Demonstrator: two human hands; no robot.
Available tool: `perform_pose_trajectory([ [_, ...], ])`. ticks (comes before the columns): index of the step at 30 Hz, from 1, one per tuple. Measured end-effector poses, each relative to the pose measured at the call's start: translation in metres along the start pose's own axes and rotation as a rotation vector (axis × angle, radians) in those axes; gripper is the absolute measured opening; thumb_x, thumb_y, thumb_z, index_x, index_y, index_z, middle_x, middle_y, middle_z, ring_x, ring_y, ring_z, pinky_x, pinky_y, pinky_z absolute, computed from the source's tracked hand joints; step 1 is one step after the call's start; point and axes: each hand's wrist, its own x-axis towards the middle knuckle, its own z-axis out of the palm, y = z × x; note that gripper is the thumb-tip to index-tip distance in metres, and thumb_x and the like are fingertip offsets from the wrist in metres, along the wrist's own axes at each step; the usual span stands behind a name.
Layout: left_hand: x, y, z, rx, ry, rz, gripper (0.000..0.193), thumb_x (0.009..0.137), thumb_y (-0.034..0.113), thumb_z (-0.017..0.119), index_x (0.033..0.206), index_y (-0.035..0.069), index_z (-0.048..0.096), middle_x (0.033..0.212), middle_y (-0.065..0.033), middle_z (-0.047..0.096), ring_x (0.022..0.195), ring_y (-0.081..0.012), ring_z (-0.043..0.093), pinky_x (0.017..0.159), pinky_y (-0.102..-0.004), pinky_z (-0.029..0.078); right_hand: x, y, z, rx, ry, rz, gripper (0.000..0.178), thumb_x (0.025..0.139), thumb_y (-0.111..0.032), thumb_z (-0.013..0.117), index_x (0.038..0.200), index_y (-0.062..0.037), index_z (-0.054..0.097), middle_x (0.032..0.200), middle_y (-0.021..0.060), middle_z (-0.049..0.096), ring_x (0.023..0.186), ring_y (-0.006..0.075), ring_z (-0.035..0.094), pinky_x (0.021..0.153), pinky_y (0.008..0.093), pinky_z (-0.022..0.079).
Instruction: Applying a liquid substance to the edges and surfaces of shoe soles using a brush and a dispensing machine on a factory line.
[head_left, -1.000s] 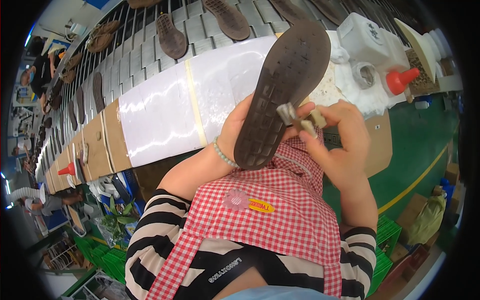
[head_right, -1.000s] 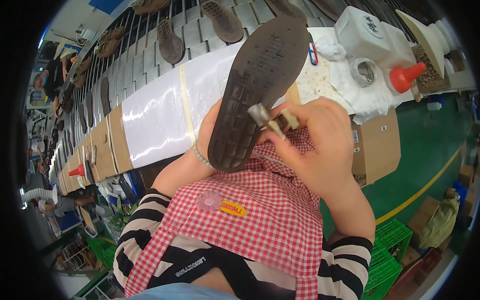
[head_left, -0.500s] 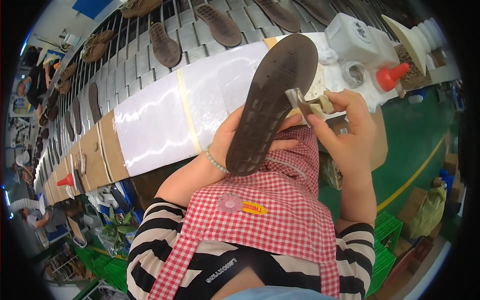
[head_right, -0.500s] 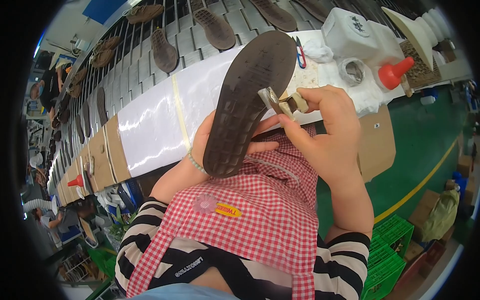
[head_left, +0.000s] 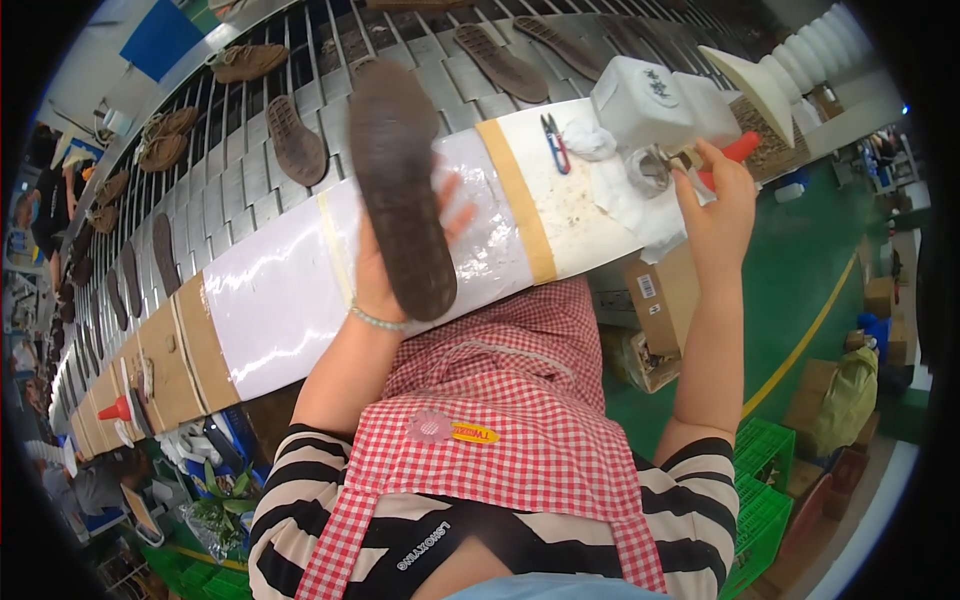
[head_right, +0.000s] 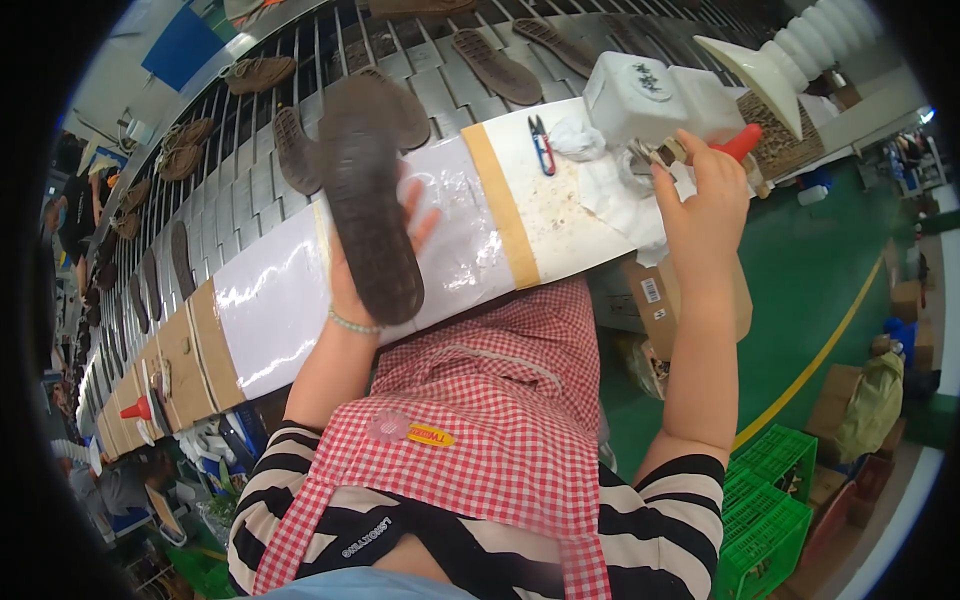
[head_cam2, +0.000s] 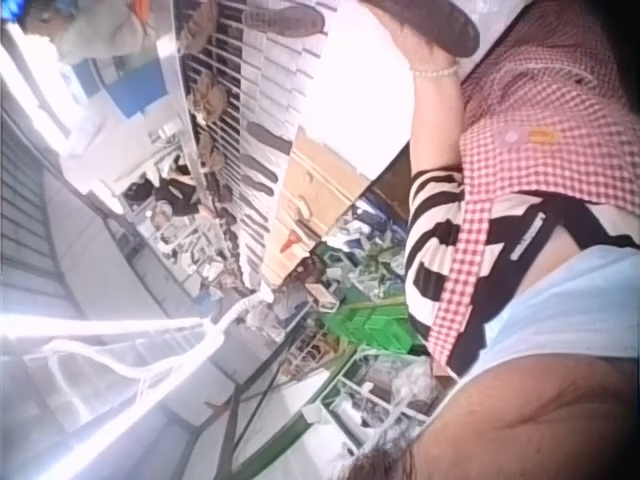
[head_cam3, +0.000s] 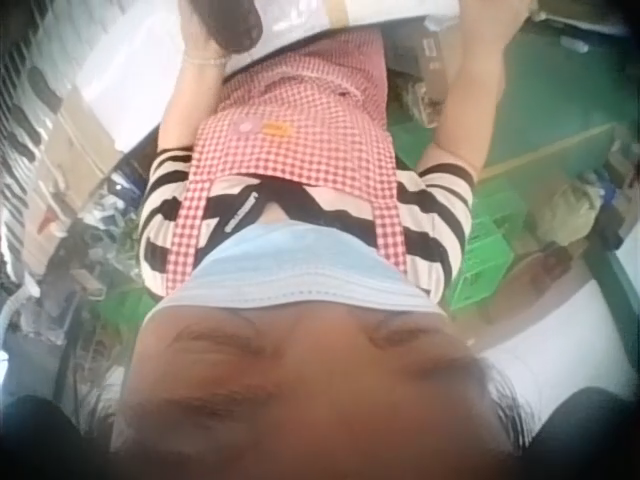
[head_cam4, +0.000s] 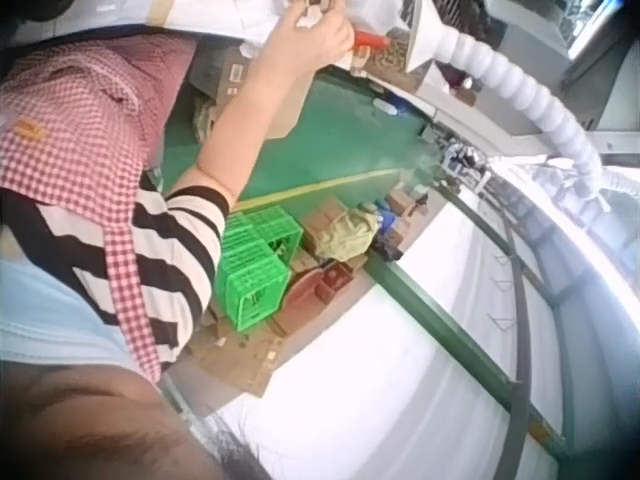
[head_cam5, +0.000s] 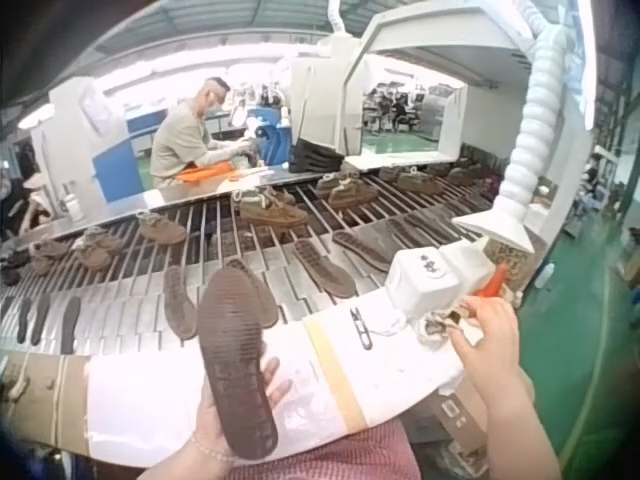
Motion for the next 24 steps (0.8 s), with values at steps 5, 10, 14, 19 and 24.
perform_pose_trajectory([
  [5, 0.014, 0.043, -0.015, -0.004, -0.109, 0.124, 0.050, 0.103, 0.032, 0.052, 0.149, 0.011, 0.044, 0.156, -0.0120, 0.043, 0.145, -0.0381, 0.036, 0.121, -0.0582, 0.027, -0.004, 0.048, 0.031, -0.130, -0.054, -0.068, 0.037, 0.076, -0.013, 0.080, 0.111, -0.0080, 0.071, 0.106, 0.0102, 0.069, 0.108, 0.0306, 0.061, 0.093, 0.0456, 0.046],
  [10, -0.015, 0.051, -0.044, -0.047, 0.271, 0.065, 0.050, 0.103, 0.036, 0.049, 0.146, 0.009, 0.048, 0.153, -0.0174, 0.045, 0.143, -0.0399, 0.039, 0.119, -0.0631, 0.028, -0.005, 0.060, 0.048, -0.209, -0.077, -0.153, 0.038, 0.074, -0.011, 0.081, 0.110, -0.0061, 0.071, 0.105, 0.0105, 0.070, 0.107, 0.0327, 0.061, 0.095, 0.0451, 0.047],
  [14, -0.045, 0.056, -0.037, 0.102, 0.349, -0.150, 0.061, 0.102, 0.042, 0.050, 0.153, 0.010, 0.039, 0.157, -0.0202, 0.039, 0.147, -0.0397, 0.034, 0.116, -0.0702, 0.025, -0.005, 0.061, 0.057, -0.260, -0.132, -0.173, 0.038, 0.073, -0.011, 0.081, 0.109, -0.0063, 0.072, 0.105, 0.0113, 0.070, 0.109, 0.0334, 0.061, 0.095, 0.0458, 0.047],
  [19, -0.065, 0.047, -0.023, -0.067, 0.238, -0.329, 0.084, 0.097, 0.059, 0.051, 0.154, 0.000, 0.032, 0.159, -0.0234, 0.033, 0.146, -0.0529, 0.026, 0.113, -0.0754, 0.022, 0.001, 0.069, 0.048, -0.086, -0.197, -0.107, 0.034, 0.075, -0.013, 0.080, 0.105, -0.0039, 0.071, 0.101, 0.0137, 0.070, 0.103, 0.0355, 0.062, 0.094, 0.0474, 0.046],
  [24, -0.063, 0.033, -0.027, -0.190, 0.286, -0.372, 0.084, 0.096, 0.056, 0.050, 0.156, 0.000, 0.029, 0.161, -0.0255, 0.029, 0.149, -0.0512, 0.019, 0.115, -0.0740, 0.017, -0.010, 0.094, 0.022, 0.112, -0.340, 0.372, 0.042, 0.082, -0.022, 0.079, 0.118, -0.0002, 0.071, 0.102, 0.0137, 0.073, 0.096, 0.0239, 0.069, 0.088, 0.0344, 0.051],
])
